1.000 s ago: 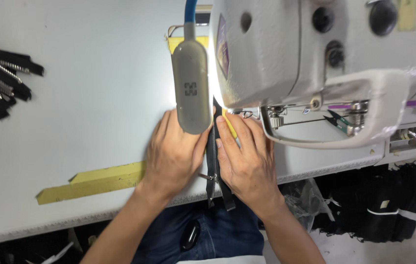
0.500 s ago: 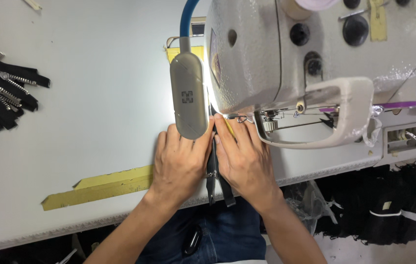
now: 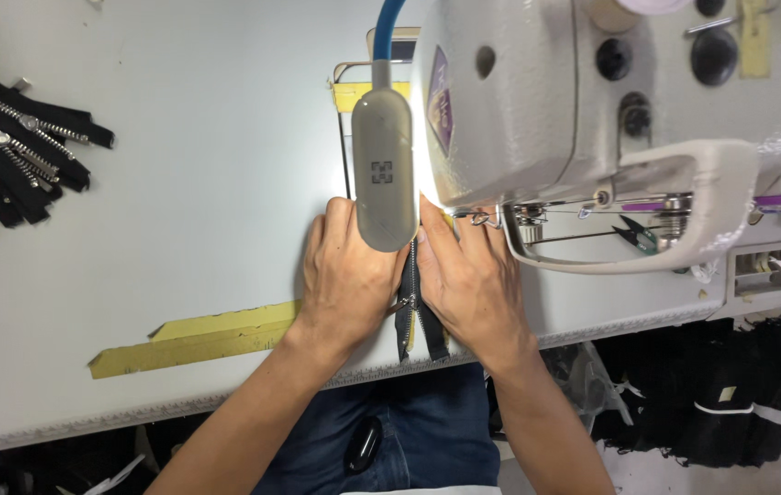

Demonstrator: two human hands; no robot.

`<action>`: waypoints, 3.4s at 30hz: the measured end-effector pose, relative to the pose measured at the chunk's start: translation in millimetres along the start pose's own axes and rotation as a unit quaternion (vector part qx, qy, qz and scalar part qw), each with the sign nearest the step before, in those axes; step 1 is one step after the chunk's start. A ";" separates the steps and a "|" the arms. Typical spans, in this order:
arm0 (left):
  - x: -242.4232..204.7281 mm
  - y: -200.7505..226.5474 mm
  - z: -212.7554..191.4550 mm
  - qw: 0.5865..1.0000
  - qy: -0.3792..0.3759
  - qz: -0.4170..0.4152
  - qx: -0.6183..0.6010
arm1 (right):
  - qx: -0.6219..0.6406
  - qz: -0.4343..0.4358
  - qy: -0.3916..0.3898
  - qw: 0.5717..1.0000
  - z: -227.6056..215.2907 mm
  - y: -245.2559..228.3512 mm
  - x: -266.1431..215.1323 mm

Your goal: The person aligns a black zipper with a yellow guide on a sewing machine table and sews it using a sewing machine. They repeat this process for multiple zippers, handling them one at a time and guiding them under the needle.

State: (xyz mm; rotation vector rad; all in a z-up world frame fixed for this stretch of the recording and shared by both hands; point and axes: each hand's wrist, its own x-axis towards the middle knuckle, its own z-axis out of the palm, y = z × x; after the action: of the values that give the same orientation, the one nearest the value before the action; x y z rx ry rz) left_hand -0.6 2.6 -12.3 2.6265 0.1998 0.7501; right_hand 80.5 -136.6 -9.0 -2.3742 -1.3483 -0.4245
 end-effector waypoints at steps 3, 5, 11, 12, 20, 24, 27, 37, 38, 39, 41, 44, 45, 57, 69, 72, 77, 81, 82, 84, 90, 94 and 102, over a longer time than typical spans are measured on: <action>0.7 -0.8 -0.2 1.000 0.008 -0.004 -0.011 | -0.007 -0.001 -0.002 1.000 9.0 7.5 -9.1; 1.2 -0.3 -1.7 1.000 -0.001 -0.016 -0.024 | -0.023 -0.015 0.006 1.000 6.5 5.5 -4.4; -0.7 -0.6 -1.8 1.000 -0.002 -0.008 -0.006 | -0.018 -0.014 0.012 1.000 5.2 -0.3 0.1; -0.3 0.0 -3.2 1.000 -0.002 -0.008 -0.007 | -0.019 -0.014 0.012 1.000 5.0 -0.5 0.6; 0.8 1.4 -6.8 1.000 -0.014 -0.015 -0.015 | 0.004 -0.003 0.012 1.000 3.0 -2.6 2.2; -0.4 1.6 -5.8 1.000 -0.018 -0.018 -0.010 | 0.007 0.005 0.008 1.000 2.6 -3.5 2.5; -0.8 2.3 -7.3 1.000 -0.020 -0.012 -0.005 | 0.007 0.004 0.008 1.000 6.2 0.1 -2.4; -4.4 1.5 -0.5 1.000 -0.008 -0.019 0.002 | -0.013 0.001 0.007 1.000 -6.7 -13.5 11.7; -1.1 1.3 -1.1 1.000 -0.002 -0.020 0.009 | -0.015 0.002 0.005 1.000 -9.6 -14.5 16.4; -0.1 0.9 -1.0 1.000 0.000 -0.018 0.009 | -0.016 0.001 0.006 1.000 -10.1 -14.0 17.5; -1.1 0.5 -0.9 1.000 0.013 -0.022 -0.008 | 0.005 0.009 0.000 1.000 -10.5 -13.9 17.6; -0.6 0.3 -6.5 0.999 0.022 -0.028 -0.032 | 0.029 0.011 -0.005 0.999 -5.3 -5.3 3.2; -4.7 -0.5 -8.3 0.999 0.020 -0.030 -0.034 | 0.030 0.012 -0.008 0.999 -16.6 -12.9 0.8; -59.8 39.5 -45.7 0.998 -0.021 -0.051 -0.043 | 0.077 0.149 -0.050 0.985 -63.4 -79.3 -82.5; -55.6 46.1 -44.4 0.998 -0.053 0.022 0.031 | 0.003 0.002 0.029 1.000 -64.1 -61.8 -89.7; -55.9 46.5 -41.2 0.998 -0.045 0.017 0.048 | -0.012 -0.021 -0.015 1.000 -60.7 -57.5 -96.0; -56.3 44.2 -38.8 0.997 -0.026 0.025 0.062 | -0.032 -0.016 -0.038 0.999 -61.2 -60.5 -90.0; -57.6 40.6 -37.0 0.999 -0.024 0.015 0.046 | -0.012 -0.003 -0.056 0.998 -60.8 -57.6 -90.3; -57.9 40.0 -36.4 0.998 -0.023 0.012 0.049 | -0.011 0.001 -0.056 0.998 -58.7 -56.0 -93.1; -58.4 39.4 -35.2 0.998 -0.024 0.007 0.050 | -0.007 0.005 -0.058 0.998 -57.1 -54.3 -95.9; -50.8 38.1 -37.6 0.999 -0.024 -0.022 0.010 | 0.005 0.022 -0.081 0.996 -58.6 -53.9 -94.5; -25.0 25.0 -42.2 0.999 -0.038 0.035 0.002 | -0.010 0.015 -0.093 0.995 -63.5 -53.7 -89.1; 10.3 -19.4 -30.2 0.979 -0.100 0.179 0.021 | 0.024 0.006 -0.142 0.990 -76.0 -43.5 -64.5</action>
State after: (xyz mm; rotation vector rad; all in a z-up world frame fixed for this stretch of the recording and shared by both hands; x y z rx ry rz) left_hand -8.5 33.0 8.0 2.7900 -0.3266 0.5880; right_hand 5.3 -199.9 37.7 -2.4710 -1.4424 -0.0490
